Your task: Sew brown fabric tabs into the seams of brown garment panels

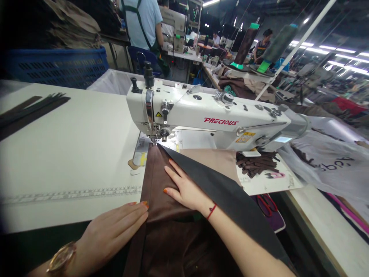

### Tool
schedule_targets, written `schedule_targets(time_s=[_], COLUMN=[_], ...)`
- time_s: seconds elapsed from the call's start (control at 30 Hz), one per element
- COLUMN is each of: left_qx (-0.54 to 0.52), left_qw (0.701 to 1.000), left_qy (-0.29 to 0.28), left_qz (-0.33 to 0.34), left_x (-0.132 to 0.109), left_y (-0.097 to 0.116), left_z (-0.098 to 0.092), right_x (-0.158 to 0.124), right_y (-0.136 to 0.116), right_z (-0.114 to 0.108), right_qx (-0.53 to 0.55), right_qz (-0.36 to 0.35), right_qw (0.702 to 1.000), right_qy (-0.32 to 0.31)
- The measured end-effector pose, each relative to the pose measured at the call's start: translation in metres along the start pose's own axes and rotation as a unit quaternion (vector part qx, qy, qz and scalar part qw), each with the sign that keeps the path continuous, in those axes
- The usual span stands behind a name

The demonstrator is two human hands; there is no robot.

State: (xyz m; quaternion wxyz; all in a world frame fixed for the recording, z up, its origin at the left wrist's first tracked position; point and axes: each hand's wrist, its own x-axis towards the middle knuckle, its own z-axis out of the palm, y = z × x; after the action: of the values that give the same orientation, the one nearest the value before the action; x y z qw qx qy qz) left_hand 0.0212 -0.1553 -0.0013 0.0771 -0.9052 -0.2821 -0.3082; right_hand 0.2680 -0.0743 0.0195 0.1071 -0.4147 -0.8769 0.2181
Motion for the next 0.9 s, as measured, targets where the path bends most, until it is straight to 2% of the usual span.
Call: schedule_targets(time_s=[0.2,0.43,0.67,0.9], left_qx=[-0.02,-0.013,-0.036,-0.033], left_qw=[0.999,0.998,0.993,0.994], left_qy=[-0.034,-0.054,-0.106,-0.098], left_qz=[-0.018,-0.015,-0.034,-0.021], left_x=[0.0,0.018,0.031,0.039], left_y=[-0.006,-0.028,-0.049,-0.071], left_z=[0.002,-0.004,0.003,0.01], right_x=[0.007,0.025,0.05,0.073], right_y=[0.004,0.017,0.031,0.043], right_z=[-0.002,0.0,-0.008,-0.017], right_qx=[-0.01,-0.029,-0.082,-0.14], right_qz=[0.007,0.005,-0.012,-0.026], right_qw=[1.0,0.999,0.996,0.99], right_qy=[0.002,0.019,0.016,0.015])
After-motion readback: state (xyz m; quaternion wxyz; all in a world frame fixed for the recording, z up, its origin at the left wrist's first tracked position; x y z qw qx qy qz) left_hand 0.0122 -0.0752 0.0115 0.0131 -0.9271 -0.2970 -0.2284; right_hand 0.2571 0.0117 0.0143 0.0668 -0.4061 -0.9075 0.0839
